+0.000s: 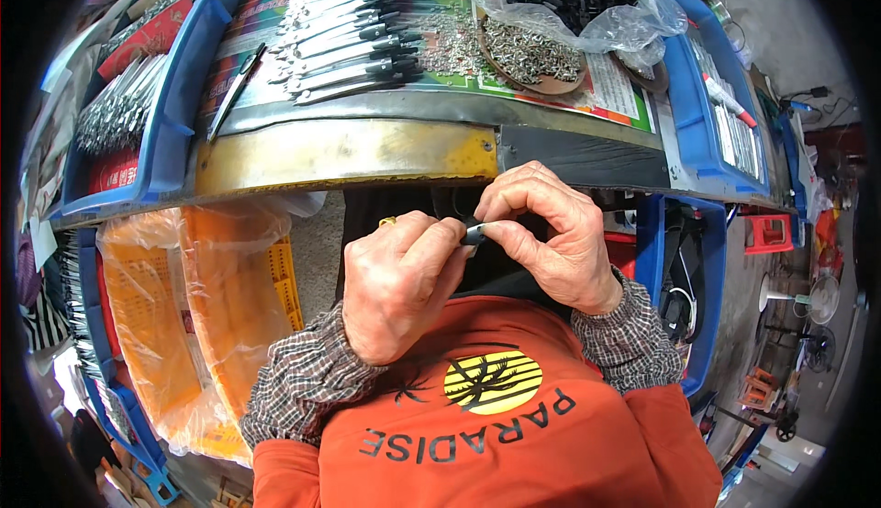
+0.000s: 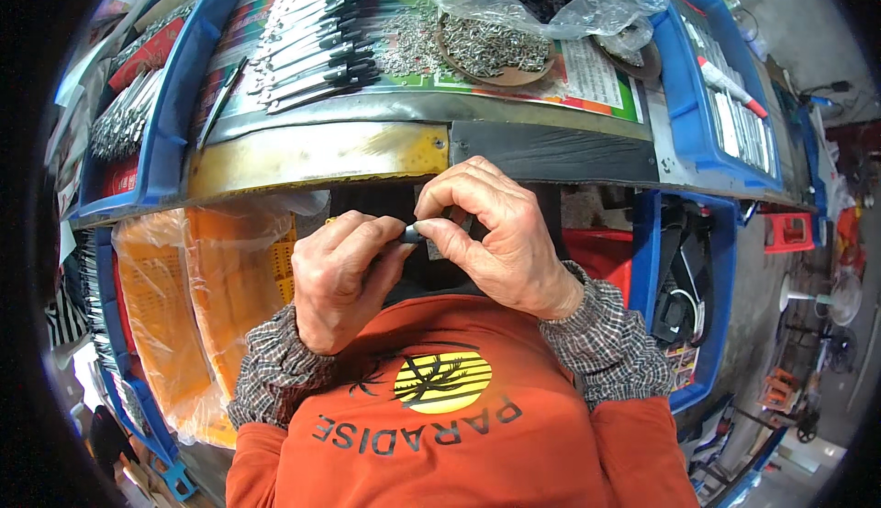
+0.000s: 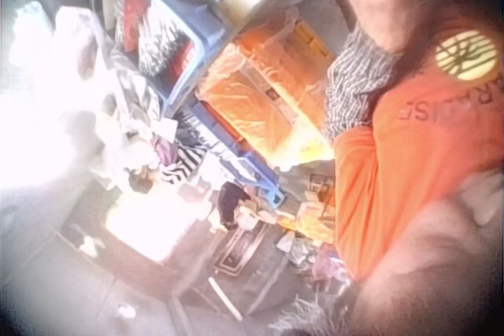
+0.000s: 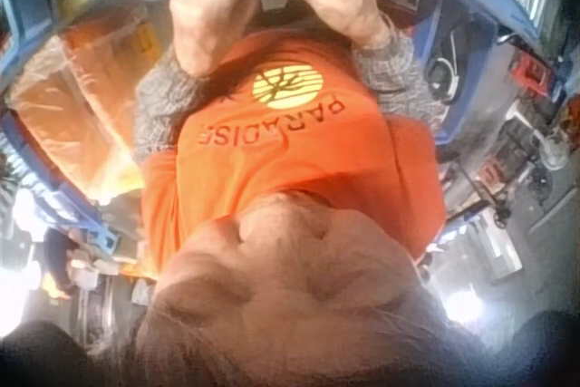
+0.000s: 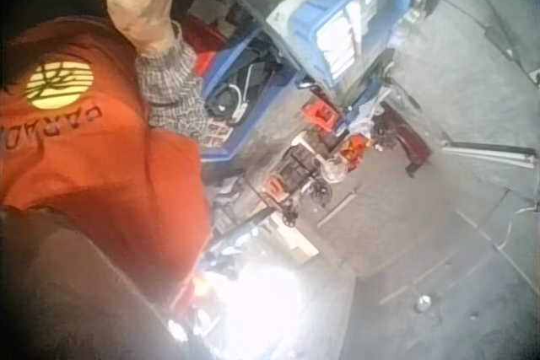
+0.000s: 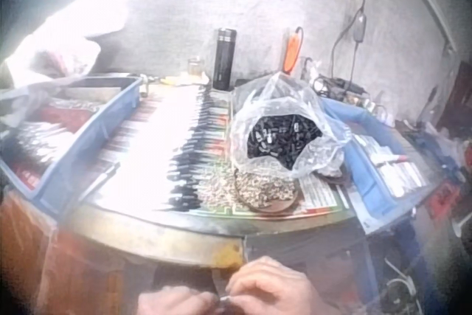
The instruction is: The person assembles drafting compasses by taking metal arms and plastic parts from trays, fitting the pieces together by hand, and placing the assembled compasses in neat rows on the workbench.
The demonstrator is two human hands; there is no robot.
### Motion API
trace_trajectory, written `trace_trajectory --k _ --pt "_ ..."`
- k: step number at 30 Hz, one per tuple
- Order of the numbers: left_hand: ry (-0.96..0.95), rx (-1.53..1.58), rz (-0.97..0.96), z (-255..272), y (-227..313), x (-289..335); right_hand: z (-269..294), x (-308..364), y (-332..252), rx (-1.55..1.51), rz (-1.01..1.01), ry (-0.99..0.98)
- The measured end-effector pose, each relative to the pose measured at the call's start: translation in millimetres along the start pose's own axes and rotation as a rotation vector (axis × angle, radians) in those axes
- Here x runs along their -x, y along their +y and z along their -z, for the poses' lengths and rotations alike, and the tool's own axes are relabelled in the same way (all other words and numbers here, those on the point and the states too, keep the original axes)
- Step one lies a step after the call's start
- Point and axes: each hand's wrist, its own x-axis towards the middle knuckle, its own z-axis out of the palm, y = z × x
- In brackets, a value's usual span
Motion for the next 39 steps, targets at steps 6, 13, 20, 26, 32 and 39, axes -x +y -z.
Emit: trace_trajectory --k 6,13,20,26,32,39 --pt "0.013 -0.055 -0.034 -3.1 -1.5 1.6 -0.6 1.9 1.6 0.026 -0.019 -0.016" --pt "0.020 -0.115 -0.065 -6.3 -3.5 2.2 -7.3 2.4 7.4 0.247 0.227 0.085" --pt "0.044 -0.144 -0.111 -10.1 -6.3 6.6 -13.9 13.4 9.6 0.403 0.368 0.091" --pt "0.006 -0.185 -0.067 -13.1 -5.6 10.5 -13.4 16.7 15.1 0.428 0.432 0.076" --pt "0.027 -0.180 -0.115 -16.7 -7.8 9.8 -9.7 12.7 8.0 0.147 0.102 0.051" --pt "0.063 -0.208 -0.188 -15.2 -3.7 3.1 -3.6 13.2 -0.5 -0.550 -0.650 -0.104"
